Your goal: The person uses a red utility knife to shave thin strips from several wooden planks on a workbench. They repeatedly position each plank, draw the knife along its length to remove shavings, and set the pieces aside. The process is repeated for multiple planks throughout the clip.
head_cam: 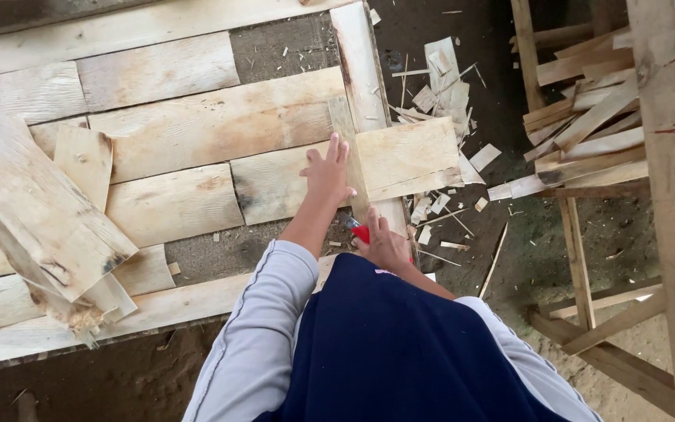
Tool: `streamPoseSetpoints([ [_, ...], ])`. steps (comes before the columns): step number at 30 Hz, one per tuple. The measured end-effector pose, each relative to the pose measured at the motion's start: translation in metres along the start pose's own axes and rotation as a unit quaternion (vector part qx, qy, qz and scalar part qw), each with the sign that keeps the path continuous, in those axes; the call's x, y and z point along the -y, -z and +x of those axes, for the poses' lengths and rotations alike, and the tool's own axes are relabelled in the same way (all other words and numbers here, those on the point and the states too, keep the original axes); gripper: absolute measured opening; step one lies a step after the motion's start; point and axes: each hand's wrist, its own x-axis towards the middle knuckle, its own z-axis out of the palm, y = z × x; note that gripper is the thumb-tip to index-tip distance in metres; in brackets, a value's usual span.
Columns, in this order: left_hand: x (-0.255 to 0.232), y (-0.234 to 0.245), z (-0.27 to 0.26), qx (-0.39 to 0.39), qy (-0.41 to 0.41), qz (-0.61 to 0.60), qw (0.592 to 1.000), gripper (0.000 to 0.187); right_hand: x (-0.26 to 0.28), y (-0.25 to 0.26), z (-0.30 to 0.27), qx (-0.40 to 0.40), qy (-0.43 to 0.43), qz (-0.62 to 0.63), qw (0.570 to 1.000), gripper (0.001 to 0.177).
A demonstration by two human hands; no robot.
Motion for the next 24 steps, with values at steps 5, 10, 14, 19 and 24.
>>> streamPoseSetpoints([
  [5,0.001,-0.005,0.004,-0.009,-0.006,-0.009,1.000,0.106,-0.004,0.001,0.003,0.006,0.014,-0.012,1.000,0.089],
  [10,0.003,-0.006,0.004,-0.012,-0.011,-0.008,1.000,0.105,-0.003,0.005,0.003,0.028,0.014,-0.005,1.000,0.089],
  [14,0.002,-0.005,0.005,-0.002,-0.010,-0.012,1.000,0.106,-0.004,0.002,0.007,0.038,0.014,0.000,0.999,0.090],
  [19,0.002,-0.005,0.007,0.003,-0.007,-0.009,1.000,0.107,0.000,0.006,0.002,0.037,-0.004,0.005,0.999,0.090],
  [24,0.000,-0.005,0.006,0.003,-0.004,-0.005,1.000,0.106,-0.012,0.014,-0.001,0.027,0.009,0.051,0.998,0.077],
])
